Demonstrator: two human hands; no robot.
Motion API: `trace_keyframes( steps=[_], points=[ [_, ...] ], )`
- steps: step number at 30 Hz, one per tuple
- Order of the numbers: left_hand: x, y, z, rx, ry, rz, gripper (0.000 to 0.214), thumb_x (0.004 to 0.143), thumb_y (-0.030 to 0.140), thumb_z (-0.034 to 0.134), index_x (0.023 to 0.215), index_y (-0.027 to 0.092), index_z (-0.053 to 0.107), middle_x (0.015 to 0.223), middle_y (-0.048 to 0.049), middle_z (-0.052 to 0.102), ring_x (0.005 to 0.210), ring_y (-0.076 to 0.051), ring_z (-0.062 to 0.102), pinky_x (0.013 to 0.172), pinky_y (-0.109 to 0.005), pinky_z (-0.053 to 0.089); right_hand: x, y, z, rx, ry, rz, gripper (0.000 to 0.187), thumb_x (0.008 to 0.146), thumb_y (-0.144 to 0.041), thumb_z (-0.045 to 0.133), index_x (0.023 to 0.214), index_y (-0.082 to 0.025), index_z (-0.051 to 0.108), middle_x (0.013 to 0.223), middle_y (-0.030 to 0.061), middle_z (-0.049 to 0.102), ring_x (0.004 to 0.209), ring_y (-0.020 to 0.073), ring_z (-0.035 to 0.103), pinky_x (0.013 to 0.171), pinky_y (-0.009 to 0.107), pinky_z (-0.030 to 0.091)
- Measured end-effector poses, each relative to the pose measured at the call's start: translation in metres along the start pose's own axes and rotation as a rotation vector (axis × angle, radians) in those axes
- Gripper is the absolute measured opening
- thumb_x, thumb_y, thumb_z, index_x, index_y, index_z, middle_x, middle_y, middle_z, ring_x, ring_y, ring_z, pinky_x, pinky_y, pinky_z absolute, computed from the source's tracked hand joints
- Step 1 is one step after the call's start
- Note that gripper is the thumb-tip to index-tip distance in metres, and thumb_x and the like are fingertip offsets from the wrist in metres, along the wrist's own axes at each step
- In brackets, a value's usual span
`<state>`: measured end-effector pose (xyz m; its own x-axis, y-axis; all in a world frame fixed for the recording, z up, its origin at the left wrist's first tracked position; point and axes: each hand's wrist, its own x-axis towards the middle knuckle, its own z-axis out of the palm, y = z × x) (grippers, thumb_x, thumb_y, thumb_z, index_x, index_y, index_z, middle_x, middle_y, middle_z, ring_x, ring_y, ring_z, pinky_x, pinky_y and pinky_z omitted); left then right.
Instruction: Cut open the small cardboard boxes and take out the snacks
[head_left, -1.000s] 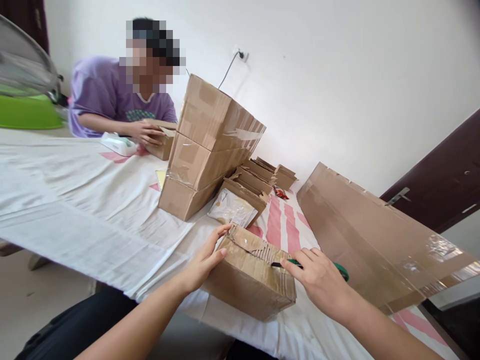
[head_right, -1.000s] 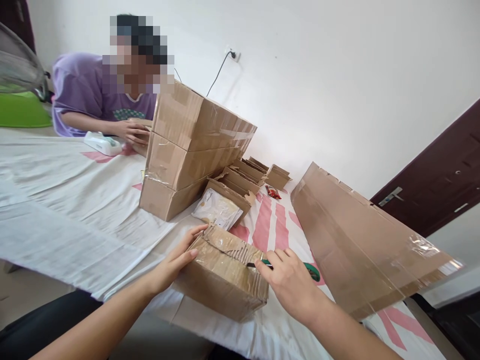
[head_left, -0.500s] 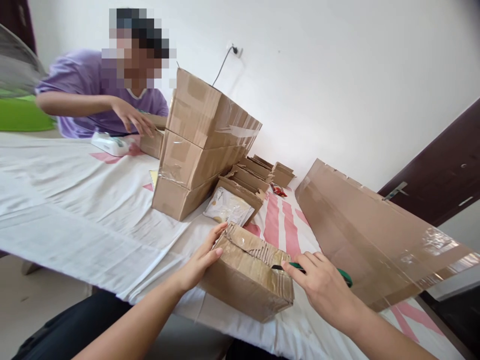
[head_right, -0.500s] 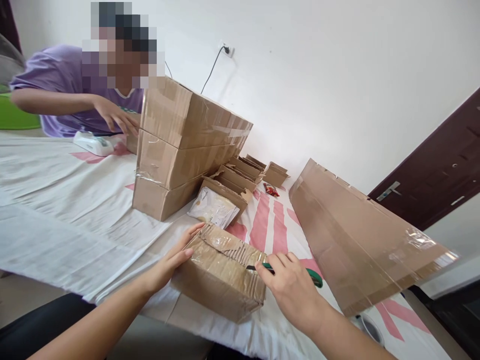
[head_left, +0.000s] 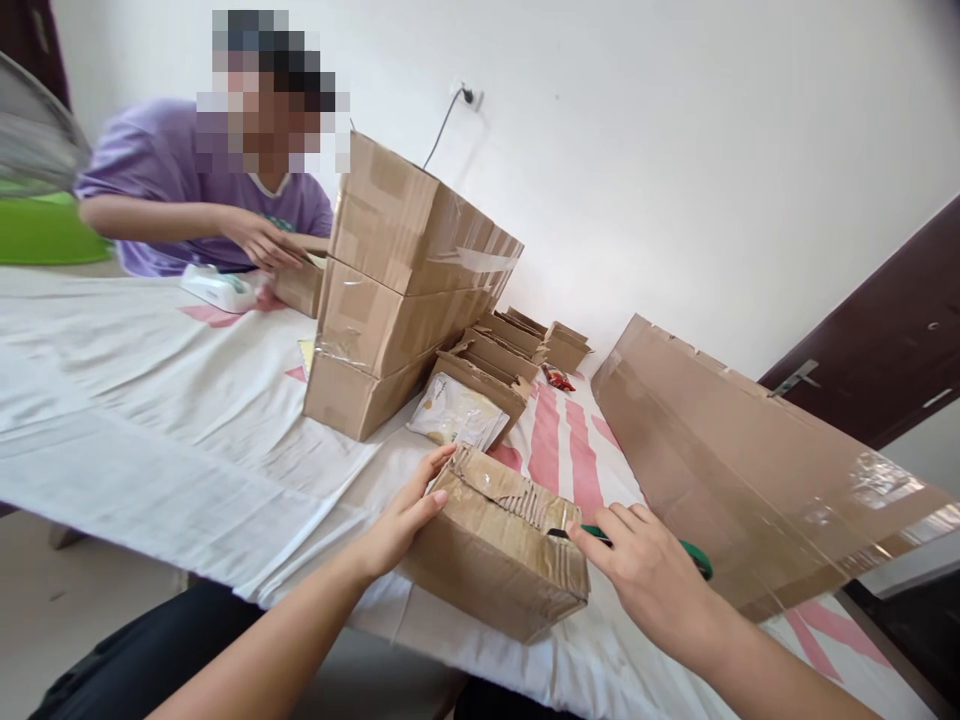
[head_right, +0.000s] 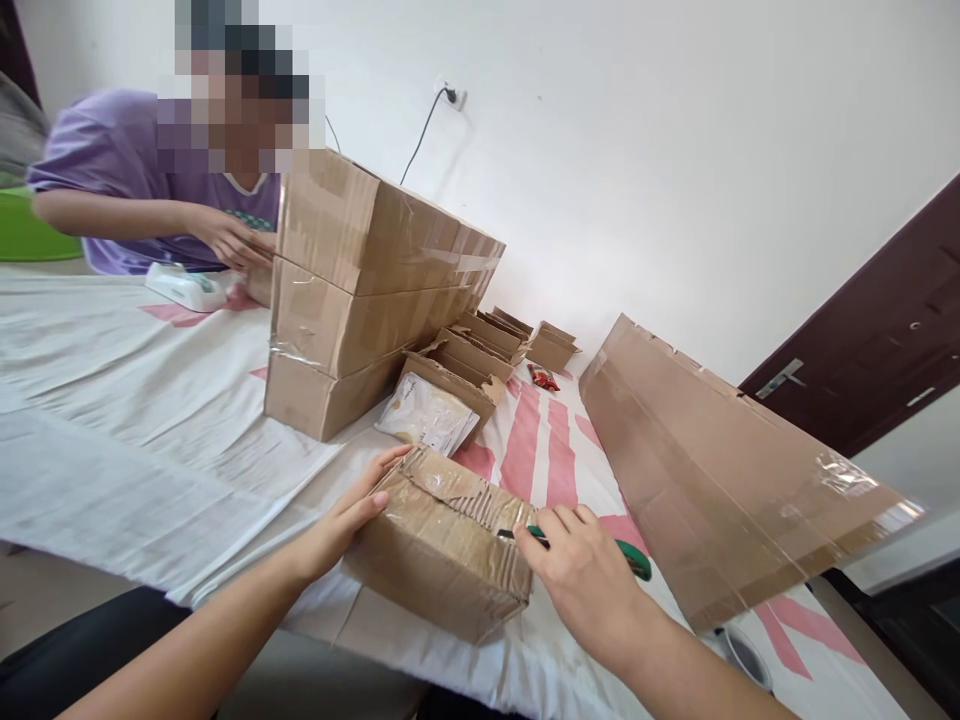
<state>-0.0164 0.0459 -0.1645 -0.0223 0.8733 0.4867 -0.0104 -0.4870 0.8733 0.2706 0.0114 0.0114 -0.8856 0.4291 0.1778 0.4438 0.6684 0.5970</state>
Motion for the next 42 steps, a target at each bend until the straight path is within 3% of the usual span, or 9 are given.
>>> trace_keyframes(
  steps=[5,14,23,29,35,42],
  points=[
    [0.001,0.0,0.001,0.001,0.015,-0.005,0.064,0.091,0.054,0.04,0.145,0.02,0.037,0.151,-0.0105,0.043,0.143,-0.036,0.031,0.116,-0.051,0.029,-0.006,0.005,-0.007,-0.022,-0.015,0.019,0.034,0.078,0.004,0.051,0.097,-0.021,0.063,0.075,0.0013,0.058,0.066,0.0174,0.049,0.064,0.031,0.03],
    [0.0,0.003,0.001,-0.018,0.01,-0.015,0.063,0.091,0.052,0.041,0.144,0.02,0.038,0.151,-0.0101,0.044,0.143,-0.037,0.03,0.116,-0.052,0.03,0.004,-0.011,0.011,0.001,0.031,0.044,0.037,0.08,0.001,0.053,0.109,-0.019,0.063,0.087,0.0047,0.064,0.074,0.0189,0.054,0.066,0.031,0.034],
    [0.0,0.001,0.002,-0.01,-0.004,-0.006,0.061,0.091,0.052,0.041,0.144,0.021,0.038,0.152,-0.0093,0.043,0.144,-0.036,0.029,0.117,-0.053,0.029,0.001,-0.004,-0.007,-0.043,-0.028,-0.001,0.03,0.077,0.003,0.054,0.096,-0.019,0.064,0.076,0.002,0.06,0.067,0.018,0.052,0.064,0.032,0.034],
    [0.0,-0.003,0.002,0.016,0.014,-0.007,0.063,0.091,0.054,0.039,0.145,0.022,0.038,0.153,-0.009,0.042,0.144,-0.036,0.028,0.116,-0.053,0.029,-0.003,-0.008,0.001,0.004,-0.029,0.045,0.039,0.079,0.003,0.054,0.109,-0.02,0.062,0.082,0.0025,0.061,0.071,0.0179,0.054,0.064,0.031,0.034],
    [0.0,-0.001,0.003,0.001,0.008,-0.011,0.061,0.092,0.053,0.04,0.144,0.021,0.038,0.152,-0.0091,0.042,0.144,-0.035,0.028,0.117,-0.052,0.029,0.0,-0.007,-0.003,-0.023,-0.071,0.02,0.029,0.08,0.0,0.058,0.1,-0.02,0.063,0.079,0.0019,0.06,0.069,0.0176,0.053,0.064,0.032,0.034],
    [0.0,0.0,0.003,0.026,0.011,-0.012,0.062,0.092,0.053,0.039,0.145,0.021,0.038,0.149,-0.0096,0.047,0.144,-0.036,0.029,0.116,-0.052,0.031,-0.005,-0.009,0.005,-0.021,-0.071,0.033,0.03,0.083,-0.002,0.058,0.108,-0.019,0.061,0.083,0.0029,0.061,0.071,0.0178,0.054,0.065,0.031,0.034]
  ],
)
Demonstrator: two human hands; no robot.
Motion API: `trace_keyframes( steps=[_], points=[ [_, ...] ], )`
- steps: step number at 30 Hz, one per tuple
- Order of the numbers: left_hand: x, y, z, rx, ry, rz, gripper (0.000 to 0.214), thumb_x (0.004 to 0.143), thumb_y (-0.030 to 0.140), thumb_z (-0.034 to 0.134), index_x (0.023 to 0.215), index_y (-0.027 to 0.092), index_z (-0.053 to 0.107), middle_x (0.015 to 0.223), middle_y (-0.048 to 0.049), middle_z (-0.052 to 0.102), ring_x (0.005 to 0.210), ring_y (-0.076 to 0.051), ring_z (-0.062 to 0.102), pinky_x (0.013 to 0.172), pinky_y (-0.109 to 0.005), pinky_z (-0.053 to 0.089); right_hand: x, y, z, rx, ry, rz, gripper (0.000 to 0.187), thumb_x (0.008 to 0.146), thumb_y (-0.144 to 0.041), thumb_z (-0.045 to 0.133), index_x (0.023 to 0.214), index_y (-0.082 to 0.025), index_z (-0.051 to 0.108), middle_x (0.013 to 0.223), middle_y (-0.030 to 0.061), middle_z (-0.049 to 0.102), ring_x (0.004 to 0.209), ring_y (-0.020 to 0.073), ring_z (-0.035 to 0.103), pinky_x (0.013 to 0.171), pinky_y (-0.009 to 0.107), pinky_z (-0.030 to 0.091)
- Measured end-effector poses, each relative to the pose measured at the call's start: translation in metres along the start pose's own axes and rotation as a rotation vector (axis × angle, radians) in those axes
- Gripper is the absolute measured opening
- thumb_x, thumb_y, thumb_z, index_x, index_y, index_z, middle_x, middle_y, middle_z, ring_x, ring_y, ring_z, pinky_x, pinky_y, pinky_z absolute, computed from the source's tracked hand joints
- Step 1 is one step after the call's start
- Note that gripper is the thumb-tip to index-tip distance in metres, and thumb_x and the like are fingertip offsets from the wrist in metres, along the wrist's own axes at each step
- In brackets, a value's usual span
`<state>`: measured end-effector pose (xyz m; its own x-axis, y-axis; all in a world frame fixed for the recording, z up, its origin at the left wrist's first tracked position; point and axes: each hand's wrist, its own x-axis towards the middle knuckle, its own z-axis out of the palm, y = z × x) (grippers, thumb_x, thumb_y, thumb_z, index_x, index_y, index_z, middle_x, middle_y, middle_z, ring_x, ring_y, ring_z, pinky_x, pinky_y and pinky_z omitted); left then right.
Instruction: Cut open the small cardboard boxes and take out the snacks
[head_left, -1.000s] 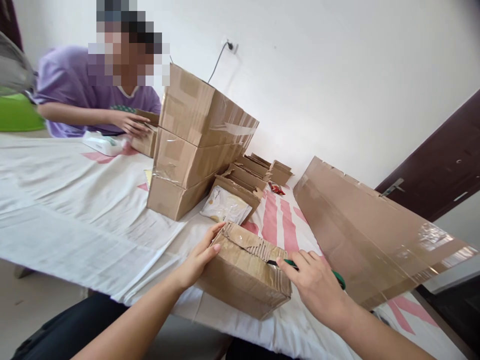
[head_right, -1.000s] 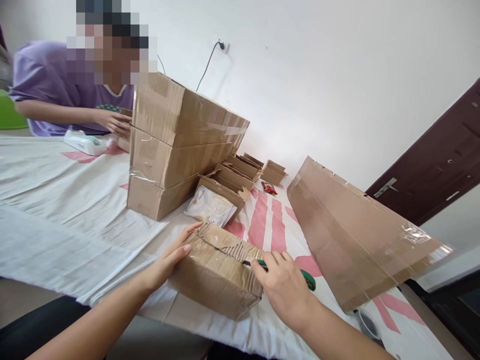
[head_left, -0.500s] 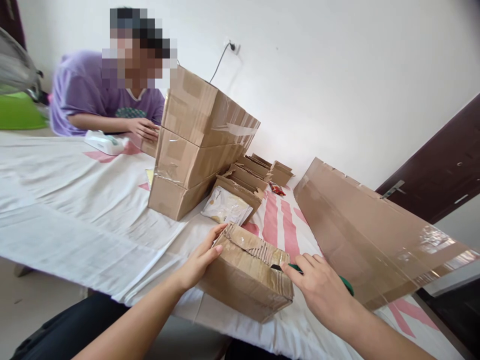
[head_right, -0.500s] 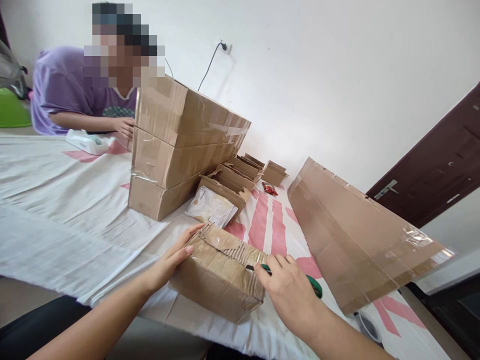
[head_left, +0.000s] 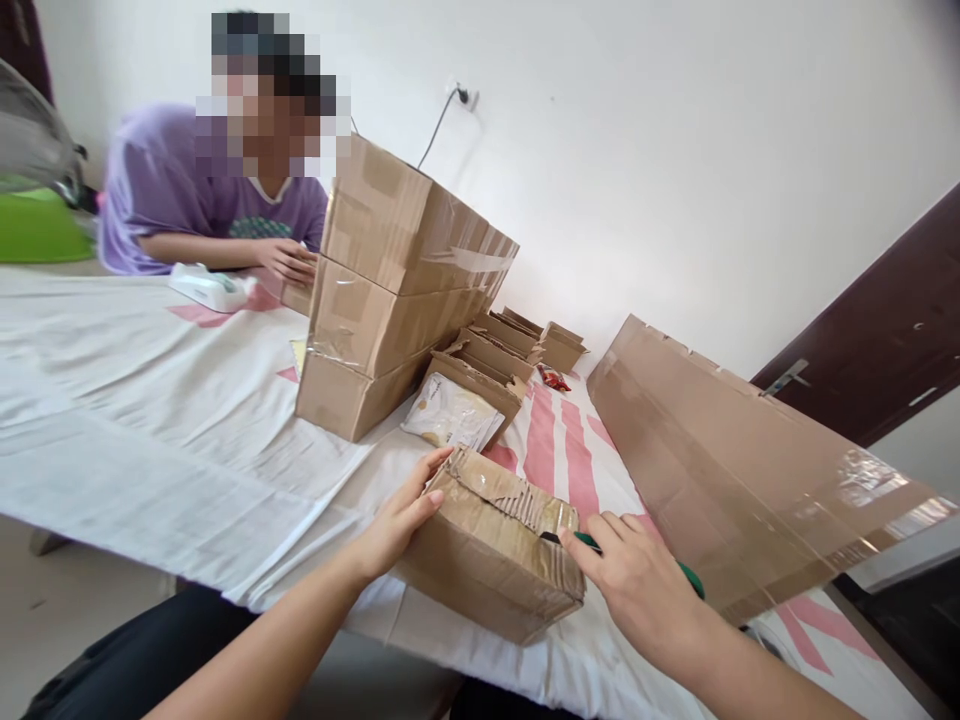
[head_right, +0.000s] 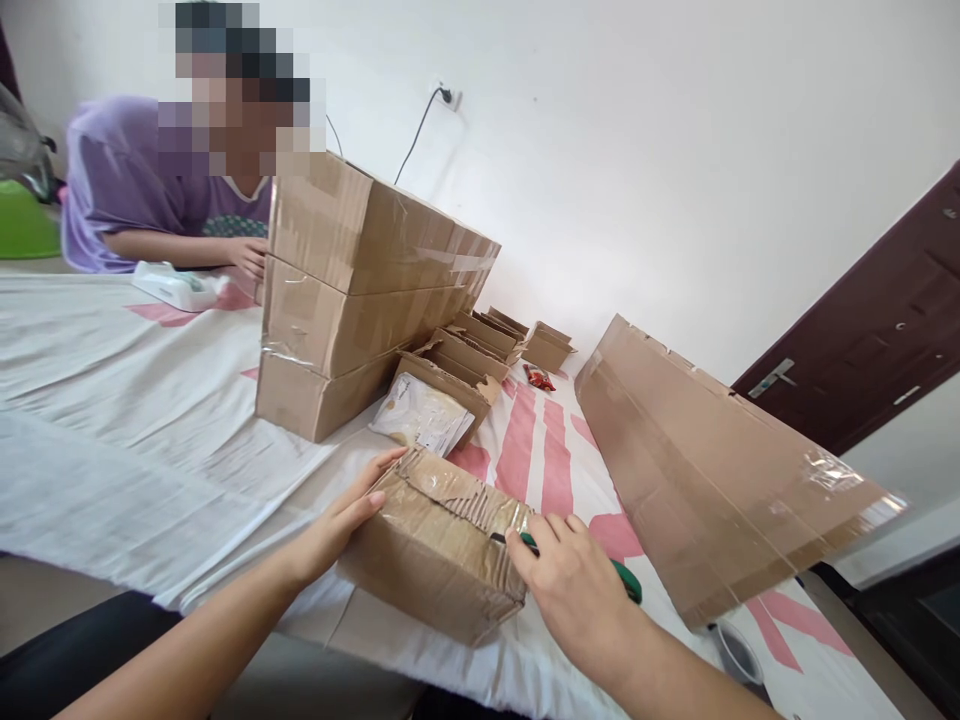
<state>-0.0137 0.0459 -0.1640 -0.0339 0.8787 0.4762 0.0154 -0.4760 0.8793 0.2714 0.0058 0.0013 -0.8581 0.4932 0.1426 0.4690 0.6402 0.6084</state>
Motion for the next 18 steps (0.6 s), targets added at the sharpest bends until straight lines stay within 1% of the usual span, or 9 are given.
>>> trace_keyframes(
  steps=[3,8,11,15,18],
  points=[
    [0.0,0.0,0.0,-0.015,0.0,0.001,0.062,0.091,0.053,0.04,0.144,0.021,0.038,0.15,-0.0093,0.046,0.144,-0.036,0.029,0.115,-0.051,0.032,-0.001,0.001,0.0,0.025,-0.018,-0.008,0.032,0.081,-0.001,0.059,0.107,-0.019,0.062,0.082,0.0025,0.061,0.071,0.018,0.054,0.065,0.031,0.034],
    [0.0,0.0,0.0,-0.033,0.002,-0.025,0.062,0.091,0.055,0.041,0.143,0.021,0.038,0.153,-0.0074,0.042,0.144,-0.035,0.028,0.115,-0.048,0.033,0.0,0.002,0.001,0.027,0.01,0.023,0.032,0.08,-0.001,0.061,0.105,-0.02,0.062,0.082,0.0024,0.062,0.072,0.0185,0.054,0.065,0.031,0.034],
    [0.0,0.0,0.0,-0.038,0.0,-0.024,0.064,0.09,0.056,0.042,0.144,0.021,0.038,0.153,-0.0084,0.043,0.144,-0.036,0.029,0.116,-0.049,0.031,-0.002,0.003,-0.004,-0.012,-0.005,0.005,0.029,0.078,-0.001,0.062,0.099,-0.02,0.063,0.079,0.0018,0.061,0.07,0.0184,0.054,0.065,0.031,0.034],
    [0.0,0.0,-0.001,-0.066,-0.001,-0.029,0.062,0.091,0.054,0.043,0.144,0.021,0.038,0.153,-0.0087,0.042,0.144,-0.035,0.029,0.117,-0.05,0.029,-0.004,0.006,-0.013,-0.079,-0.023,-0.012,0.025,0.078,-0.001,0.06,0.094,-0.02,0.063,0.075,0.0017,0.059,0.068,0.0197,0.054,0.064,0.033,0.033],
    [0.0,0.002,-0.001,-0.059,-0.001,-0.02,0.061,0.092,0.053,0.041,0.144,0.021,0.037,0.153,-0.0091,0.041,0.144,-0.035,0.03,0.117,-0.051,0.027,-0.005,0.01,-0.015,-0.097,-0.006,0.029,0.027,0.08,0.0,0.056,0.095,-0.021,0.064,0.075,0.0023,0.058,0.067,0.0199,0.052,0.064,0.033,0.032]
  ],
)
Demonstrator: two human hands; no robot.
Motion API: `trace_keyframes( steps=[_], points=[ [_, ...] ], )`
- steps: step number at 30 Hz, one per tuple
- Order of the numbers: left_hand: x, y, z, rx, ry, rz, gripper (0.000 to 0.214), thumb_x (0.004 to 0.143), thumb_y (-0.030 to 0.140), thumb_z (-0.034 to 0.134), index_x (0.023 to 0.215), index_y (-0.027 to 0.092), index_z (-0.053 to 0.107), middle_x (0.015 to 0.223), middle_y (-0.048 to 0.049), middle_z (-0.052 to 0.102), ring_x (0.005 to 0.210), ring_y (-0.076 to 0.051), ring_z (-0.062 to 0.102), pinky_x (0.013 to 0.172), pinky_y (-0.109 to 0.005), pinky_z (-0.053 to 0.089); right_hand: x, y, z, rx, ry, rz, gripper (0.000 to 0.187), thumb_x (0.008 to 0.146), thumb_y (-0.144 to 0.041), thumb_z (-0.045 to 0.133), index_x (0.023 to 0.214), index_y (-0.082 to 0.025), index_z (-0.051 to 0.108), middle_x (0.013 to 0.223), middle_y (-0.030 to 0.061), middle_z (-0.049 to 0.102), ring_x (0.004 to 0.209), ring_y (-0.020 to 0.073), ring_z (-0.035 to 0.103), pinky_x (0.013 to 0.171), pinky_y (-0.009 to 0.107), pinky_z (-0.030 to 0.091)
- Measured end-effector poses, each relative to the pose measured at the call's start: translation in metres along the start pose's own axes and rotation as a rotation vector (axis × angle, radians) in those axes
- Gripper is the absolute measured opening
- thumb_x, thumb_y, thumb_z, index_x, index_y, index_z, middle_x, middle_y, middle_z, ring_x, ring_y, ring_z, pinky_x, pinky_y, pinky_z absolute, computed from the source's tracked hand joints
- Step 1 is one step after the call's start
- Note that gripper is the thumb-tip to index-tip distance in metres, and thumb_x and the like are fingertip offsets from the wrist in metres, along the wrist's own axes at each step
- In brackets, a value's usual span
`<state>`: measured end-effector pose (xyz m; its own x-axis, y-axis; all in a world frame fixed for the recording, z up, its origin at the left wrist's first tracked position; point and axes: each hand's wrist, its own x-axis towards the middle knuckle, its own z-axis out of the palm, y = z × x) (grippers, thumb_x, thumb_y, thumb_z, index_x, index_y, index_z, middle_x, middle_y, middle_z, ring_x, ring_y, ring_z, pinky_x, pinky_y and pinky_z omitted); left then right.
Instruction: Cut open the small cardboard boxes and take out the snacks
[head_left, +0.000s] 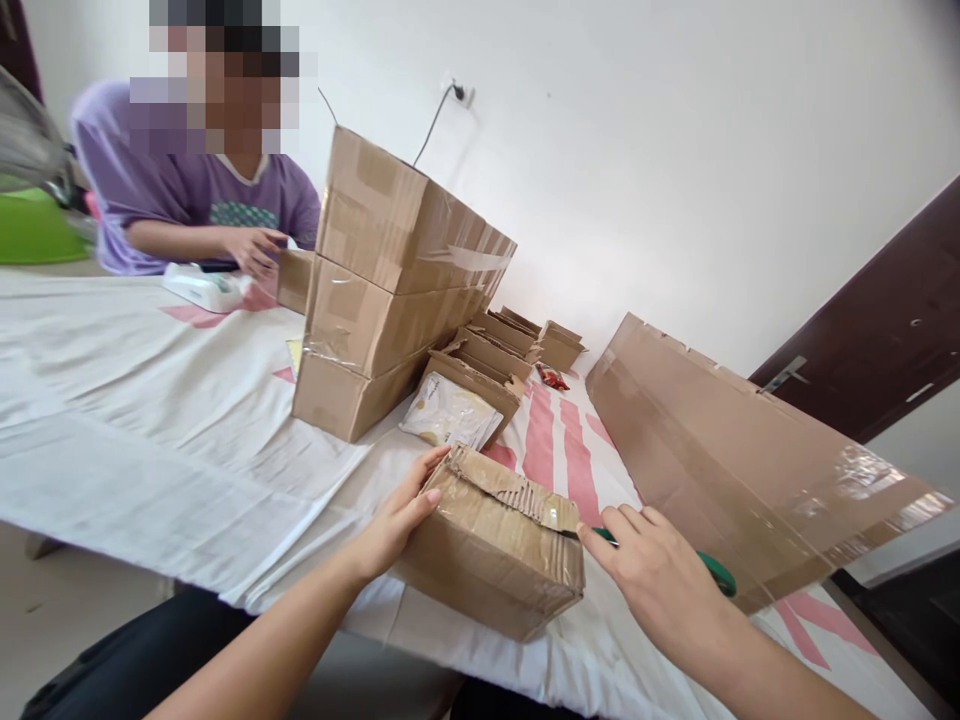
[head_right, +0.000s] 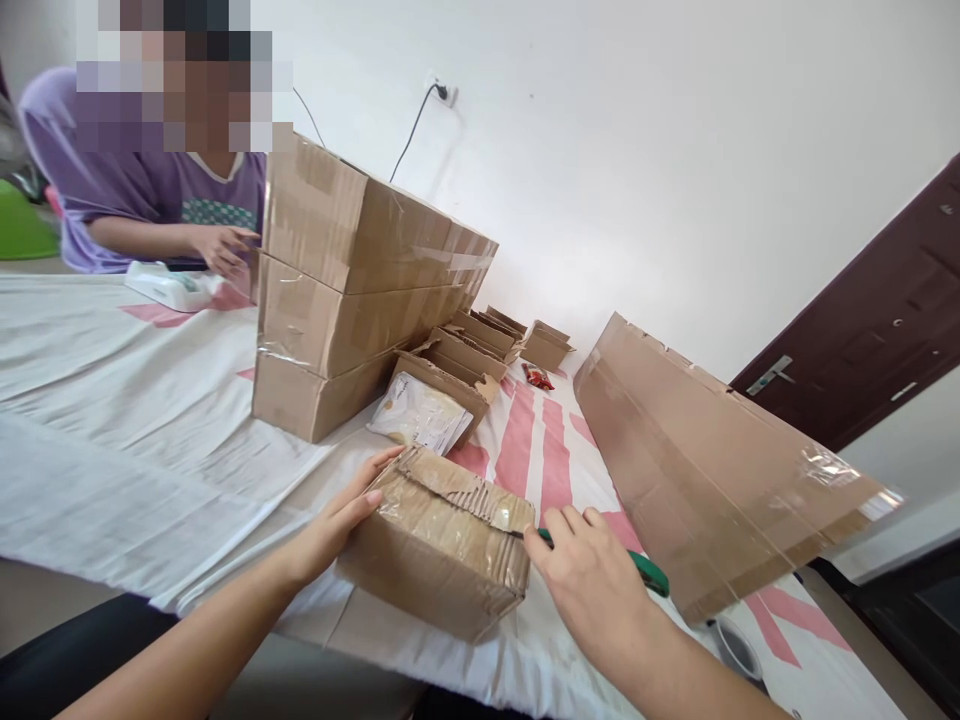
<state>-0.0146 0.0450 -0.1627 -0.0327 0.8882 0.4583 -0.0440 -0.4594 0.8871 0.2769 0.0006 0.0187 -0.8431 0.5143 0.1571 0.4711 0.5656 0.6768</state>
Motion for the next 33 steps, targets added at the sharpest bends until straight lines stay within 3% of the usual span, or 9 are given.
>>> trace_keyframes(
  steps=[7,16,22,26,29,33],
  points=[
    [-0.002,0.007,0.001,0.062,0.013,0.031,0.058,0.093,0.051,0.043,0.144,0.025,0.039,0.153,-0.0071,0.041,0.143,-0.036,0.03,0.118,-0.054,0.025,-0.012,0.021,0.025,0.023,0.025,0.166,0.044,0.083,0.002,0.046,0.117,-0.021,0.061,0.088,0.0056,0.062,0.076,0.0202,0.056,0.067,0.032,0.038],
    [-0.007,0.008,0.002,0.061,0.004,0.046,0.057,0.093,0.052,0.043,0.144,0.027,0.039,0.155,-0.0042,0.039,0.145,-0.033,0.028,0.12,-0.051,0.022,-0.035,0.01,0.108,0.602,-0.262,0.531,0.035,0.087,-0.014,0.05,0.12,-0.024,0.054,0.105,0.0056,0.065,0.093,0.0225,0.065,0.074,0.032,0.048],
    [-0.008,0.001,0.002,0.067,0.015,0.023,0.061,0.092,0.055,0.043,0.145,0.026,0.038,0.153,-0.0075,0.041,0.139,-0.034,0.039,0.115,-0.053,0.03,-0.056,-0.007,0.152,0.636,-0.464,0.515,0.042,0.081,-0.008,0.049,0.12,-0.023,0.058,0.109,0.0068,0.067,0.1,0.0243,0.063,0.08,0.032,0.045],
    [-0.009,0.001,0.001,0.118,0.019,0.049,0.058,0.093,0.054,0.041,0.144,0.026,0.039,0.153,-0.0079,0.041,0.141,-0.033,0.036,0.116,-0.051,0.029,-0.063,-0.012,0.168,0.639,-0.544,0.478,0.05,0.082,-0.006,0.048,0.127,-0.023,0.058,0.113,0.0091,0.067,0.104,0.026,0.063,0.085,0.036,0.046],
    [-0.01,0.005,0.001,0.16,0.037,0.09,0.055,0.094,0.053,0.041,0.142,0.026,0.042,0.152,-0.0089,0.041,0.141,-0.033,0.035,0.115,-0.051,0.03,-0.061,-0.008,0.167,0.644,-0.439,0.464,0.045,0.085,-0.009,0.048,0.126,-0.022,0.059,0.116,0.0098,0.066,0.106,0.0279,0.062,0.088,0.041,0.047],
    [-0.012,0.014,0.002,0.216,0.076,0.158,0.044,0.095,0.048,0.043,0.132,0.025,0.051,0.149,-0.0107,0.044,0.138,-0.032,0.039,0.115,-0.05,0.03,-0.048,0.0,0.149,0.704,-0.108,0.482,0.031,0.096,-0.023,0.043,0.122,-0.02,0.059,0.12,0.0109,0.064,0.11,0.027,0.059,0.093,0.044,0.047]
  ],
)
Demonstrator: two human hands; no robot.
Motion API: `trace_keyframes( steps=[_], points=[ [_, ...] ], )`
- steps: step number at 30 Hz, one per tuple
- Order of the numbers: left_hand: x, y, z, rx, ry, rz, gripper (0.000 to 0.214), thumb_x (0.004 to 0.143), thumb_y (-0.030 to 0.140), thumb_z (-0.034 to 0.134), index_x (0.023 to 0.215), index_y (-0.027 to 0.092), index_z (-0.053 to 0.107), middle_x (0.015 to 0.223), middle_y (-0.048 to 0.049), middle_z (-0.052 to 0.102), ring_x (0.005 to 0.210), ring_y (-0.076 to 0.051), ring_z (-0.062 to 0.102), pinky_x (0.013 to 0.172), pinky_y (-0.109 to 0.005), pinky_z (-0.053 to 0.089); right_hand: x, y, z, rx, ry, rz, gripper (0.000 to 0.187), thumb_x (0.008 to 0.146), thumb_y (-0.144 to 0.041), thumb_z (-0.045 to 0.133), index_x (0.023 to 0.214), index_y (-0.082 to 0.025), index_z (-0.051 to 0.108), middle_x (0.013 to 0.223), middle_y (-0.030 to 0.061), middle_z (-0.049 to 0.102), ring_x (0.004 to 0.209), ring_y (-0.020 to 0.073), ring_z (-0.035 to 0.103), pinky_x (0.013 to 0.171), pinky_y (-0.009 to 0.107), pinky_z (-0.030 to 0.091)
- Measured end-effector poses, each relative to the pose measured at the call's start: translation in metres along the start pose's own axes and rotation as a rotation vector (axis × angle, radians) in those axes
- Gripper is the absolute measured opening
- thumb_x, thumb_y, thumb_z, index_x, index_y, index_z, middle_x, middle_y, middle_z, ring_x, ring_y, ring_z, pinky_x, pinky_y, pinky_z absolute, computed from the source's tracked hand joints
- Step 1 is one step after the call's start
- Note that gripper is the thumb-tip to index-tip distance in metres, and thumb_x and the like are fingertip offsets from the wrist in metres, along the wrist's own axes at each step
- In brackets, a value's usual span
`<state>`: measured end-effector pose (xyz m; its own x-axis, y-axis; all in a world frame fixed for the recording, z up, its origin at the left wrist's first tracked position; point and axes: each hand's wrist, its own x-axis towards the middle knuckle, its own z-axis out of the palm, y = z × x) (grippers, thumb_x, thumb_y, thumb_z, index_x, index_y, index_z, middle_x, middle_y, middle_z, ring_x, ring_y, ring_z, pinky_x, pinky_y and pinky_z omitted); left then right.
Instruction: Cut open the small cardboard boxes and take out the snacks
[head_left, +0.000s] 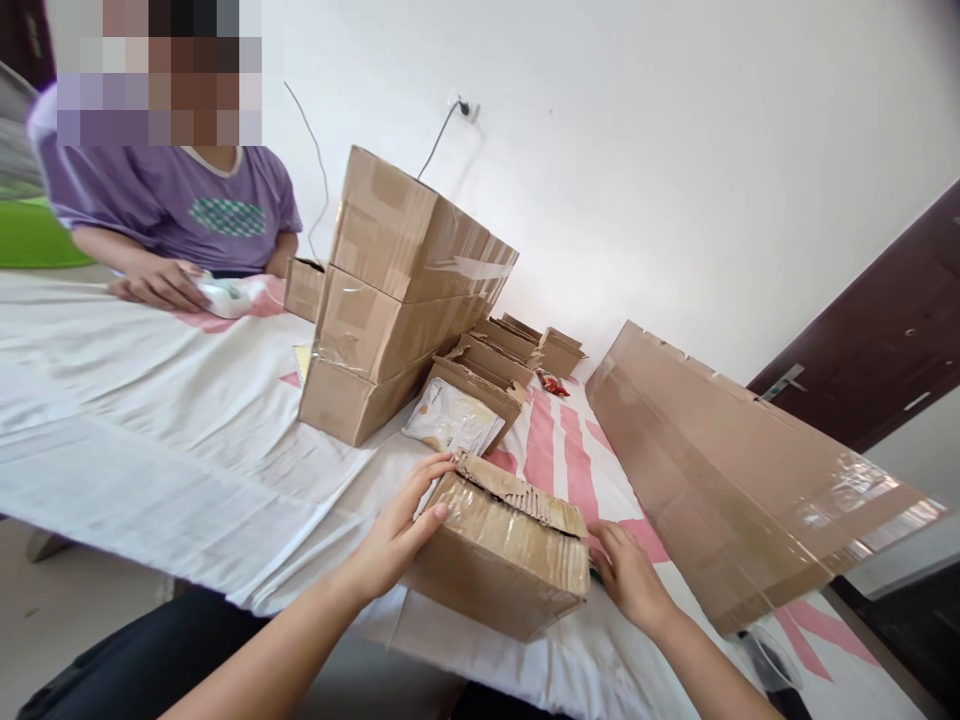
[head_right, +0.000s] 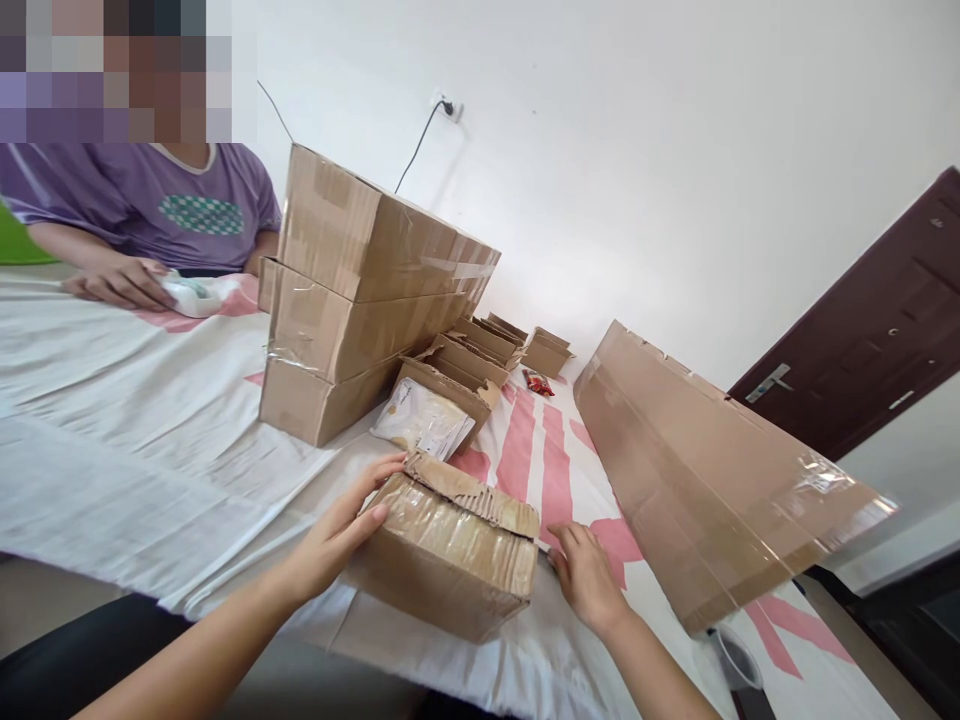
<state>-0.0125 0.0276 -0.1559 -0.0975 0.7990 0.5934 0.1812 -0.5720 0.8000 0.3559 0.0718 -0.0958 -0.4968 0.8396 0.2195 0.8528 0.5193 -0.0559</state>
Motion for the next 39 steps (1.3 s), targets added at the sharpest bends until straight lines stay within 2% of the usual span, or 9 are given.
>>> trace_keyframes(
  steps=[3,6,13,17,20,23,28,32,39],
  points=[
    [-0.001,0.009,0.0,0.036,0.023,0.036,0.037,0.096,0.044,0.045,0.124,0.024,0.056,0.146,-0.0118,0.046,0.136,-0.031,0.042,0.113,-0.049,0.033,0.006,-0.015,-0.017,0.083,0.178,-0.072,0.03,0.099,-0.034,0.042,0.122,-0.022,0.058,0.122,0.0105,0.064,0.115,0.0263,0.057,0.097,0.045,0.047],
    [-0.001,0.018,-0.001,0.053,0.027,0.049,0.03,0.096,0.04,0.047,0.12,0.025,0.056,0.144,-0.0115,0.045,0.134,-0.029,0.043,0.111,-0.048,0.034,0.009,-0.032,-0.029,0.13,0.27,-0.145,0.031,0.1,-0.036,0.041,0.124,-0.024,0.056,0.122,0.0093,0.063,0.116,0.025,0.058,0.097,0.044,0.048],
    [-0.002,0.036,-0.007,-0.019,0.084,0.079,0.018,0.093,0.034,0.052,0.098,0.025,0.066,0.127,-0.0087,0.053,0.122,-0.026,0.05,0.105,-0.041,0.04,0.011,-0.05,-0.037,0.278,0.296,-0.152,0.028,0.101,-0.035,0.039,0.118,-0.025,0.059,0.116,0.0089,0.064,0.111,0.0224,0.06,0.094,0.039,0.052],
    [-0.004,0.04,-0.015,-0.106,0.038,0.07,0.031,0.092,0.037,0.051,0.076,0.022,0.072,0.113,-0.0088,0.056,0.109,-0.026,0.054,0.098,-0.04,0.043,0.012,-0.057,-0.039,0.313,0.323,-0.162,0.023,0.099,-0.033,0.045,0.113,-0.024,0.061,0.112,0.0085,0.065,0.107,0.0218,0.062,0.091,0.037,0.053],
    [-0.005,0.042,-0.018,-0.25,-0.045,0.047,0.042,0.094,0.046,0.043,0.074,0.02,0.07,0.108,-0.0101,0.058,0.108,-0.028,0.054,0.099,-0.043,0.043,0.008,-0.07,-0.041,0.312,0.343,-0.214,0.018,0.096,-0.028,0.051,0.11,-0.024,0.061,0.109,0.0086,0.066,0.103,0.0218,0.063,0.087,0.036,0.055],
    [-0.005,0.045,-0.018,-0.223,-0.068,0.055,0.051,0.095,0.053,0.037,0.068,0.02,0.065,0.104,-0.0101,0.06,0.108,-0.029,0.054,0.1,-0.045,0.043,0.0,-0.089,-0.043,0.309,0.265,-0.322,0.018,0.095,-0.022,0.05,0.111,-0.024,0.06,0.106,0.0085,0.067,0.101,0.0212,0.065,0.086,0.035,0.056],
    [-0.004,0.05,-0.011,0.13,-0.082,0.149,0.028,0.088,0.037,0.057,0.065,0.021,0.052,0.11,-0.0087,0.06,0.11,-0.027,0.052,0.096,-0.043,0.046,-0.005,-0.11,-0.045,0.185,0.021,-0.451,0.034,0.096,-0.034,0.051,0.128,-0.024,0.055,0.121,0.0114,0.065,0.115,0.0266,0.06,0.099,0.047,0.051],
    [-0.005,0.051,-0.006,0.278,-0.111,0.248,0.018,0.085,0.021,0.057,0.069,0.021,0.048,0.12,-0.0089,0.055,0.117,-0.027,0.049,0.096,-0.042,0.046,-0.001,-0.104,-0.042,0.115,-0.027,-0.39,0.056,0.095,-0.054,0.048,0.141,-0.023,0.047,0.141,0.0134,0.054,0.132,0.0309,0.047,0.109,0.052,0.041],
    [-0.005,0.051,-0.006,0.289,-0.099,0.28,0.02,0.084,0.016,0.057,0.069,0.021,0.044,0.116,-0.0072,0.054,0.115,-0.025,0.05,0.093,-0.039,0.047,0.009,-0.081,-0.038,0.089,0.02,-0.163,0.069,0.093,-0.056,0.05,0.15,-0.022,0.034,0.16,0.0133,0.023,0.147,0.0342,0.022,0.115,0.058,0.03]
  ],
)
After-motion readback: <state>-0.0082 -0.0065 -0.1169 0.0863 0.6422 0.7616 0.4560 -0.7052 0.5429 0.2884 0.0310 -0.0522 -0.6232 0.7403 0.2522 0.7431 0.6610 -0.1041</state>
